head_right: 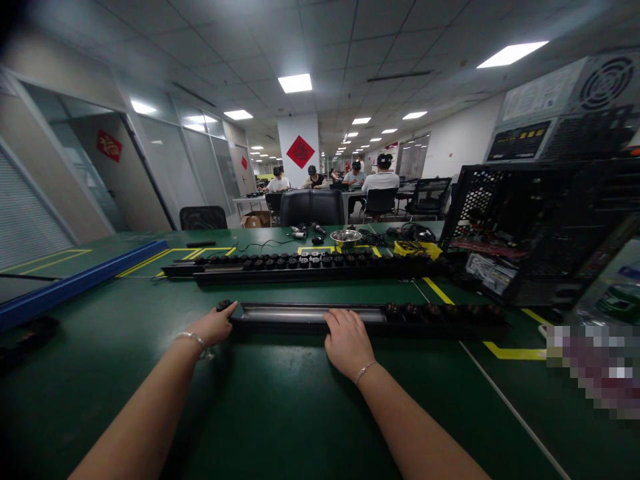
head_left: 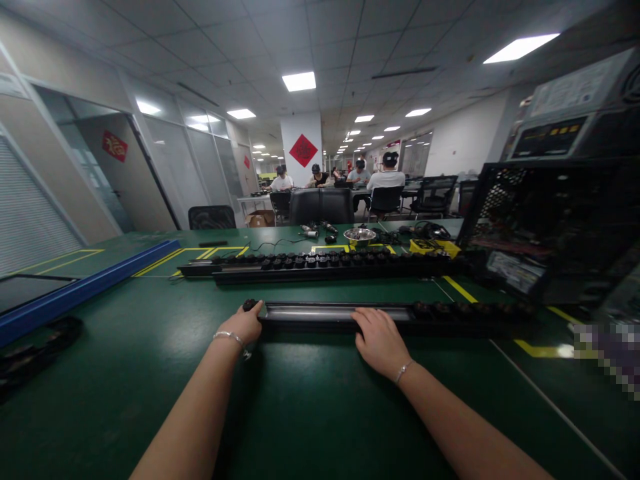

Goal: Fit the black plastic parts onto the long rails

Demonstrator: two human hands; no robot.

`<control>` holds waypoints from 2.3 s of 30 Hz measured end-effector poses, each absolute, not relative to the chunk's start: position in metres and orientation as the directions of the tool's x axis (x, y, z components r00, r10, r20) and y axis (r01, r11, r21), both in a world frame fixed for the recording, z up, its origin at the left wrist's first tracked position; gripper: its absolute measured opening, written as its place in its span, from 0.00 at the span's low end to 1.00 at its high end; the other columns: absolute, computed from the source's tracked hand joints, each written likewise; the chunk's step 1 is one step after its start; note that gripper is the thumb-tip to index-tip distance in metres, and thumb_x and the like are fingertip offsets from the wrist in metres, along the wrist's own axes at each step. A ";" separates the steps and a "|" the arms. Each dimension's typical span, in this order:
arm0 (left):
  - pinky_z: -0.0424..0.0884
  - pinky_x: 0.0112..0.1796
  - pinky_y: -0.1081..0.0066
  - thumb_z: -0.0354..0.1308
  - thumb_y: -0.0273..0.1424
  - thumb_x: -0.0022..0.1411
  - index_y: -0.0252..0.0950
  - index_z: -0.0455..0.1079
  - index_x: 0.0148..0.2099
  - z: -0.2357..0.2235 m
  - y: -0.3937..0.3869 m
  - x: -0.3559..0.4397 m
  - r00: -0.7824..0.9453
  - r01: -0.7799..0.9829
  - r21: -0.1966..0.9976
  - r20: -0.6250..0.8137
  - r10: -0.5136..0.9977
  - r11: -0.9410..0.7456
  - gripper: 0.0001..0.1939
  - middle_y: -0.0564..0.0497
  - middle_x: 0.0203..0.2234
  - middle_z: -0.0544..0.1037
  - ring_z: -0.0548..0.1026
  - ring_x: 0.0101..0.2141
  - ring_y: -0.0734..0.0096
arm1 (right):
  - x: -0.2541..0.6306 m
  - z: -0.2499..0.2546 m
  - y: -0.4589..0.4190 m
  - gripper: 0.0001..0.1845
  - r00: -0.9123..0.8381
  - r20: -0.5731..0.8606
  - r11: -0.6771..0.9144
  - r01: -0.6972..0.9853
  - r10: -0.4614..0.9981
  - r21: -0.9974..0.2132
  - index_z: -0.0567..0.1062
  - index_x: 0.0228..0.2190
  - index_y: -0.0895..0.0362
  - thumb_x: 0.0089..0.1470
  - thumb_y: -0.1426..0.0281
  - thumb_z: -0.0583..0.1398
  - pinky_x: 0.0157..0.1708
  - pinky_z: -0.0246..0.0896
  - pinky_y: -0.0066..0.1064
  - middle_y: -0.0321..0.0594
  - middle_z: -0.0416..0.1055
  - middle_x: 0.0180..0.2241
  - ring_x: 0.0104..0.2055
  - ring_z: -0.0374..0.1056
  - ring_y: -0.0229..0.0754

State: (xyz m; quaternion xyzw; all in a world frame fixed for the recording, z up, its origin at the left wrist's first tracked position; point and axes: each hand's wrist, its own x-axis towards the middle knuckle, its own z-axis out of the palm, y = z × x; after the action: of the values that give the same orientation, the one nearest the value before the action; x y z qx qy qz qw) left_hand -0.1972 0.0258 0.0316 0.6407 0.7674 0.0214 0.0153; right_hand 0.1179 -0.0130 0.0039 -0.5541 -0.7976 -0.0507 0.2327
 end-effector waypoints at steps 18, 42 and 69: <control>0.65 0.37 0.43 0.32 0.45 0.61 0.39 0.51 0.64 0.010 0.005 -0.289 -0.772 0.615 0.236 -0.016 0.635 0.753 0.32 0.35 0.61 0.55 0.47 0.59 0.30 | 0.119 0.002 -0.011 0.21 -0.289 0.434 0.386 0.910 0.853 -0.154 0.71 0.47 0.57 0.50 0.73 0.53 0.58 0.44 0.39 0.44 0.67 0.52 0.55 0.58 0.43; 0.48 0.59 0.56 0.42 0.38 0.64 0.38 0.55 0.63 0.019 0.009 -0.102 0.178 0.975 0.042 0.433 0.884 -0.217 0.26 0.46 0.65 0.46 0.43 0.64 0.57 | 0.119 0.002 -0.012 0.20 -0.270 0.435 0.379 0.907 0.859 -0.185 0.70 0.48 0.57 0.52 0.72 0.52 0.58 0.43 0.39 0.42 0.67 0.52 0.54 0.59 0.44; 0.49 0.56 0.45 0.40 0.49 0.62 0.40 0.55 0.63 0.002 0.002 -0.076 0.199 0.978 0.006 0.309 0.930 -0.210 0.31 0.44 0.62 0.57 0.53 0.61 0.53 | 0.157 0.012 0.000 0.22 0.133 0.563 -0.096 0.991 0.816 -0.095 0.76 0.41 0.62 0.56 0.63 0.48 0.50 0.56 0.46 0.54 0.66 0.51 0.54 0.57 0.57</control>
State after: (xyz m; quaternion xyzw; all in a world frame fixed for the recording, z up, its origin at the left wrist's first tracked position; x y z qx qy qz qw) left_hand -0.0762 0.0025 0.0023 0.7681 0.6209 0.1233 -0.0960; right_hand 0.1573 -0.0001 0.0124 -0.7160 -0.6308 -0.1884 0.2324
